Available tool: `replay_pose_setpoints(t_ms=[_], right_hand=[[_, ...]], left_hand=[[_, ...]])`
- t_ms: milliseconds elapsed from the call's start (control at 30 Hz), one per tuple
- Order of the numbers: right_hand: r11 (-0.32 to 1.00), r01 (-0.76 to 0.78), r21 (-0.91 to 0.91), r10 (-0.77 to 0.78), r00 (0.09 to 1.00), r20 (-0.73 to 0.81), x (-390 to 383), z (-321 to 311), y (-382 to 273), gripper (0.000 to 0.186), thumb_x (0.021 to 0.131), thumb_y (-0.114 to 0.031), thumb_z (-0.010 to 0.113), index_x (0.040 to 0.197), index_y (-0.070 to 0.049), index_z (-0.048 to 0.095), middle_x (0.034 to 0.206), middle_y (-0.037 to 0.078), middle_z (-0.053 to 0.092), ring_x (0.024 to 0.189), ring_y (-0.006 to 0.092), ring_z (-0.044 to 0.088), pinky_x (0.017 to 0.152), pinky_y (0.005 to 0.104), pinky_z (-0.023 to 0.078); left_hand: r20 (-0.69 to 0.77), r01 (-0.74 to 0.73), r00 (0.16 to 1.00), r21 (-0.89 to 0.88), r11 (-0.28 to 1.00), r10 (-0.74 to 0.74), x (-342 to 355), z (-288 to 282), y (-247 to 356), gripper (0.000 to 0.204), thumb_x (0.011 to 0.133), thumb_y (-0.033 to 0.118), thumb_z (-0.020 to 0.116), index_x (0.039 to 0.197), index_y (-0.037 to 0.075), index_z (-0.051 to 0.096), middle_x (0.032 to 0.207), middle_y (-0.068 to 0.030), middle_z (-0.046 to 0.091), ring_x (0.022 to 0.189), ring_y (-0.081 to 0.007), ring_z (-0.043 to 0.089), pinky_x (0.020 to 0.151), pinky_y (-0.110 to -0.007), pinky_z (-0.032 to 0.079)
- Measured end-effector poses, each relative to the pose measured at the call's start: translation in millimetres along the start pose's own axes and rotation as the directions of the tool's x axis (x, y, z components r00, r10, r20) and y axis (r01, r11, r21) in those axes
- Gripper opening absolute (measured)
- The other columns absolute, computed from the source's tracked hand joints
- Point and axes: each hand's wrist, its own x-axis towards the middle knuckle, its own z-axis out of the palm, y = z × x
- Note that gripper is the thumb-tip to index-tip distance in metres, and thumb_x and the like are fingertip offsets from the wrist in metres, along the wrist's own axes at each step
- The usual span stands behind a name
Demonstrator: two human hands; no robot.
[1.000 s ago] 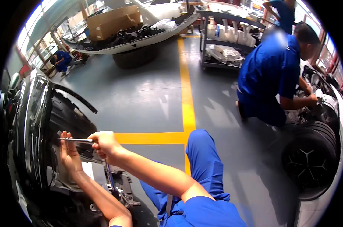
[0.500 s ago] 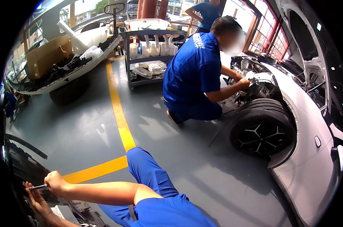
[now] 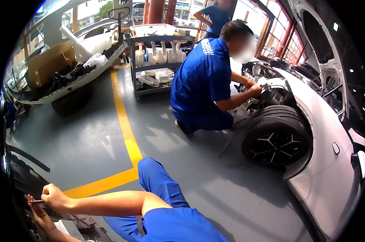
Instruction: The person uses a ratchet to remove and install bolts on the front bumper and headlight area of a white car. They work on both sides of the vehicle, loosening fasteners and repositioning the bumper cover.
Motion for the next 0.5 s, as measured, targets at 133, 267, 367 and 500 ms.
replay_pose_setpoints(t_ms=[133, 267, 367, 500], right_hand=[[-0.064, 0.867, -0.495, -0.510, 0.398, 0.763, -4.6, -48.2, -33.2, 0.018, 0.089, -0.010, 0.059, 0.084, 0.007, 0.064, 0.056, 0.013, 0.058, 0.049, 0.0381, 0.059, 0.055, 0.0457, 0.047], [0.835, 0.430, -0.342, -0.456, 0.890, 0.006, -12.5, -8.9, -9.1, 0.024, 0.091, -0.020, 0.057, 0.083, 0.002, 0.064, 0.059, 0.010, 0.059, 0.044, 0.0217, 0.053, 0.049, 0.0352, 0.043], [0.709, -0.555, 0.436, 0.485, 0.832, 0.269, -13.0, -20.2, -26.7, 0.021, 0.094, -0.018, 0.053, 0.077, -0.005, 0.056, 0.057, 0.002, 0.049, 0.037, 0.0126, 0.041, 0.037, 0.0296, 0.032], [0.908, 0.305, -0.286, -0.303, 0.952, 0.054, 3.2, -19.5, -17.1, 0.028, 0.094, -0.019, 0.056, 0.069, -0.005, 0.059, 0.052, 0.009, 0.053, 0.039, 0.0193, 0.050, 0.040, 0.0373, 0.039]], left_hand=[[0.024, 0.039, 0.999, -0.020, 0.999, -0.039, 11.9, -16.8, -5.0, 0.049, 0.110, 0.020, 0.049, 0.153, -0.002, 0.040, 0.156, -0.0120, 0.045, 0.141, -0.0177, 0.048, 0.119, -0.029, 0.039], [-0.010, 0.013, 1.000, 0.007, 1.000, -0.013, 3.2, -4.3, -6.3, 0.049, 0.110, 0.018, 0.049, 0.152, -0.003, 0.039, 0.156, -0.0126, 0.045, 0.140, -0.0176, 0.048, 0.118, -0.028, 0.041], [-0.002, 0.017, 1.000, -0.015, 1.000, -0.017, 4.2, -10.3, -0.2, 0.049, 0.110, 0.019, 0.049, 0.152, -0.003, 0.040, 0.155, -0.0125, 0.046, 0.140, -0.0176, 0.048, 0.119, -0.028, 0.040], [0.012, 0.047, 0.999, -0.034, 0.998, -0.046, 4.6, 1.4, -3.7, 0.049, 0.110, 0.018, 0.048, 0.153, -0.003, 0.038, 0.155, -0.0126, 0.046, 0.140, -0.0179, 0.048, 0.119, -0.028, 0.040]])
